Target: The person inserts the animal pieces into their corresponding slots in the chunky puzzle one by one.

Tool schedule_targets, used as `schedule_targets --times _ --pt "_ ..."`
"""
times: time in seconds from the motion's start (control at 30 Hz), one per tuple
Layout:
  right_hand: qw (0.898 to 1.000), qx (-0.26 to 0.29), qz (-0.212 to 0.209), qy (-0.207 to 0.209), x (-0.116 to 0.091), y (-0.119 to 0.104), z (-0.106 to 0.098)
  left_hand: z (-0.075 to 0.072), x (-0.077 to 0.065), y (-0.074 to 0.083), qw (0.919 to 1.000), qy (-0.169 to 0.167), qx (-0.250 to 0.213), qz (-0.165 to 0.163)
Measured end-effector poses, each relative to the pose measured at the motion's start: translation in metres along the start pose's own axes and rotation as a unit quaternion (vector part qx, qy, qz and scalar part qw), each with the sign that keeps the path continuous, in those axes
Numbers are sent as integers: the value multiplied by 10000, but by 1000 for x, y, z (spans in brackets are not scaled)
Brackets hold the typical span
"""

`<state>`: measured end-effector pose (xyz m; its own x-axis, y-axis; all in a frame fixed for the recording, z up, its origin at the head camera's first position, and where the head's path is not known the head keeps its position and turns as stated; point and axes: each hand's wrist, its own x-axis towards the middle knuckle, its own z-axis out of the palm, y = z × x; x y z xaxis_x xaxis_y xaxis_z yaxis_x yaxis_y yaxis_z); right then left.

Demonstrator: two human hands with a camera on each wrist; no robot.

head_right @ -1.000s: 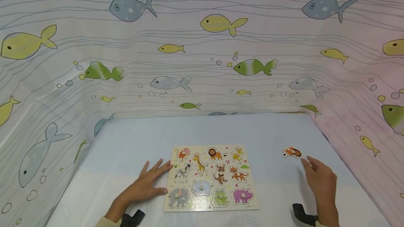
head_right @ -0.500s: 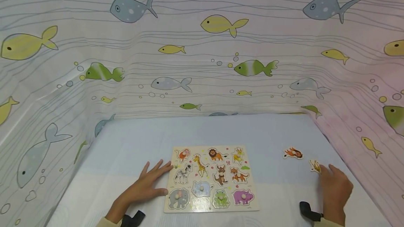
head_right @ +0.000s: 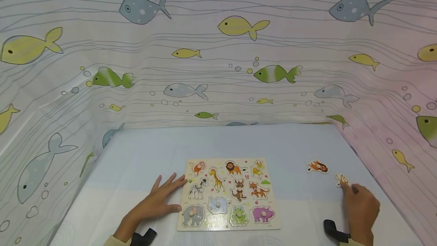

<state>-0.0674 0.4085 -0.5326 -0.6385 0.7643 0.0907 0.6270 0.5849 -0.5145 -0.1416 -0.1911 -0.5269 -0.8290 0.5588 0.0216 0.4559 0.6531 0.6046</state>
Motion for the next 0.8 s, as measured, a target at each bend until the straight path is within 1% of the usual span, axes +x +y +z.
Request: schedule_targets --times 0.13,0.33,0.43,0.57,0.67,0.73,0.8 --pt "9999 24 -37 114 -2 1 2 0 0 0 10000 -54 -1 -28" --pt "9991 79 -239 354 -1 4 3 1 0 0 10000 -57 -1 -20" --pt "9991 53 -222 345 -2 3 1 1 0 0 10000 -54 -3 5" --pt "9996 83 -126 246 -3 -5 -4 1 1 0 10000 -65 7 -9" --pt "9987 264 -252 352 -5 -12 -7 1 0 -1 10000 -83 32 -31" --pt "9972 399 -434 465 -7 -17 -7 1 0 -2 9999 -90 57 -42" --pt "9963 549 -498 426 -10 -23 -8 1 0 -2 9999 -92 68 -48"
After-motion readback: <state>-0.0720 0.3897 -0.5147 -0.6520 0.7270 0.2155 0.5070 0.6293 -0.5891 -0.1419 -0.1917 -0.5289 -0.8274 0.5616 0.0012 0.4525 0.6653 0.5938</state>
